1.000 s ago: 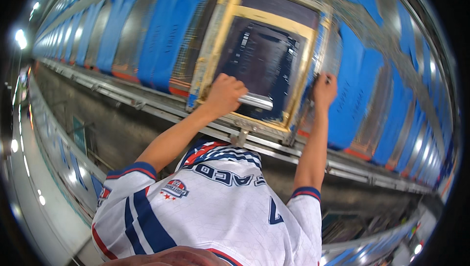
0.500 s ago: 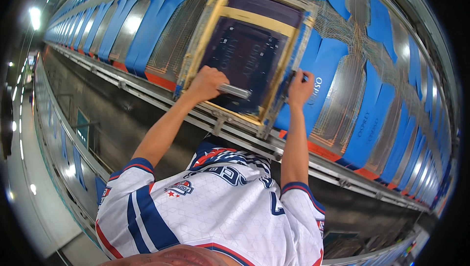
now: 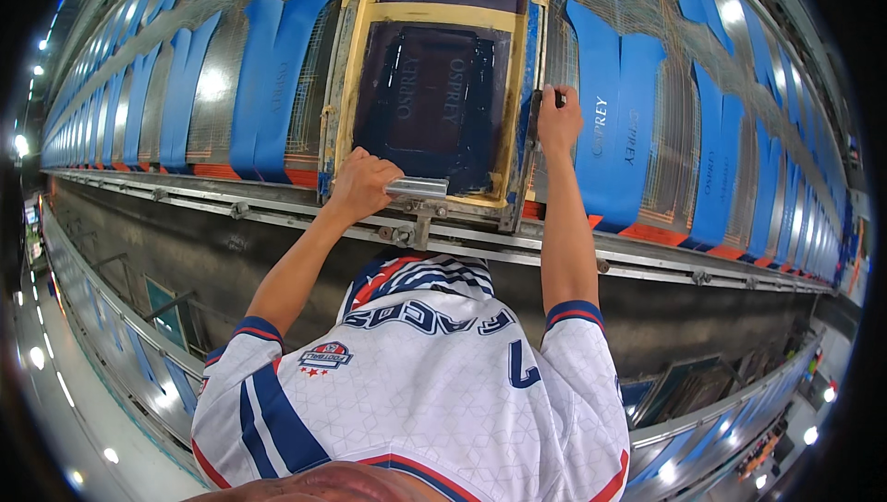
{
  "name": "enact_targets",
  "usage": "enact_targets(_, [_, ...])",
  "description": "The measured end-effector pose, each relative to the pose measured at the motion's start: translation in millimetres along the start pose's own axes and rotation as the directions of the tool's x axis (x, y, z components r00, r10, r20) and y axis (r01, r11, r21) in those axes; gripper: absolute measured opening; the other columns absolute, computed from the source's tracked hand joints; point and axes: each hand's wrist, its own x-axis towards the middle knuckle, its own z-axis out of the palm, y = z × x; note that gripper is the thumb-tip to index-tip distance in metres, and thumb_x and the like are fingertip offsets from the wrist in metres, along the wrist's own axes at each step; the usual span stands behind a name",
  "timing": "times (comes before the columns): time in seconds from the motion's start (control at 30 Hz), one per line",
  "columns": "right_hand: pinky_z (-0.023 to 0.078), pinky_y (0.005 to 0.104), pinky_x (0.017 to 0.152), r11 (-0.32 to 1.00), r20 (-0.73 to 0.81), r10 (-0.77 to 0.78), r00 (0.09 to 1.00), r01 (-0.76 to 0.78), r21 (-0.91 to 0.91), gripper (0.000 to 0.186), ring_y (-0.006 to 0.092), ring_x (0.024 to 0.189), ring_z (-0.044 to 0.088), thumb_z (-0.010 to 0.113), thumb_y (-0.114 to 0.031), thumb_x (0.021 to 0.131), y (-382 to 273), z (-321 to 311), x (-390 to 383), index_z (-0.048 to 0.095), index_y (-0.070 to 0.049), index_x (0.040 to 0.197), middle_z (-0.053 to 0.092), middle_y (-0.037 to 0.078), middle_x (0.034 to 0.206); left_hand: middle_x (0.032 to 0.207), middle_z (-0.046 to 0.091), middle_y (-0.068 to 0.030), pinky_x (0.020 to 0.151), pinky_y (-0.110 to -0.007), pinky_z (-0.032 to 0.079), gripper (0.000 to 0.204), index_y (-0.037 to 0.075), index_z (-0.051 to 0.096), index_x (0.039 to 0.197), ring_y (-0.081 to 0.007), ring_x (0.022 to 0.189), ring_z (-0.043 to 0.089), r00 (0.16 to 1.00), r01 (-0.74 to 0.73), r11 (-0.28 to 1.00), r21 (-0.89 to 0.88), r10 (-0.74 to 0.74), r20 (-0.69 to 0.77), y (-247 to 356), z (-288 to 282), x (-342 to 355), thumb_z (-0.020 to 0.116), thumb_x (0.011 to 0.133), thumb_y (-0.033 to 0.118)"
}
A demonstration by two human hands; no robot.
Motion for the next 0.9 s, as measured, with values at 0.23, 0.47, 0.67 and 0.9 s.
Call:
enact_targets(0.23, [0.052,0.0461,0.075,0.982,0.149,0.114,0.982,-0.088,-0.169,0.029,0.0364,0.083,0.068,0.066,-0.034,0.093,-5.1,-0.4,4.2,0.068,-0.006,0.104,0.072,0.017,0.094,0.083,0.072,0.0004,0.076,-0.037,0.038,0.018,0.015,0.071,0.082,-0.0206,0.073,0.062,0.997,0.008,0.999,0.034,-0.011,0.079,-31.5,-1.3,47.8,0.082,0.073,0.025])
enact_targets(0.47, [0.053,0.0429,0.085,0.952,0.435,-0.254,0.864,0.302,-0.045,0.035,0.035,0.101,0.068,0.074,-0.032,0.089,-70.8,2.4,46.0,0.07,-0.004,0.109,0.071,0.017,0.111,0.079,0.07,-0.0039,0.075,-0.042,0.043,0.025,0.014,0.071,0.083,-0.0257,0.078,0.067,0.995,-0.038,0.991,0.131,0.025,0.098,-109.1,-10.3,179.8,0.081,0.075,0.036])
enact_targets(0.67, [0.054,0.0371,0.086,0.91,0.809,-0.286,0.513,0.411,0.061,0.046,0.0278,0.097,0.07,0.079,-0.032,0.086,-166.0,46.4,66.7,0.068,-0.002,0.119,0.073,0.015,0.106,0.074,0.069,-0.0033,0.077,-0.041,0.043,0.024,0.015,0.074,0.083,-0.0277,0.072,0.065,0.995,0.018,0.999,-0.044,-0.014,0.096,-126.7,-29.3,220.5,0.084,0.072,0.034])
enact_targets(0.9, [0.051,0.0471,0.081,0.683,0.761,-0.362,0.538,0.709,-0.177,0.022,0.0363,0.086,0.067,0.078,-0.024,0.079,-134.8,93.9,66.3,0.069,-0.006,0.088,0.071,0.016,0.084,0.074,0.069,-0.0046,0.074,-0.041,0.042,0.023,0.015,0.074,0.082,-0.0285,0.072,0.064,0.996,0.046,0.999,0.001,-0.046,0.074,-133.1,-11.6,231.3,0.084,0.071,0.031])
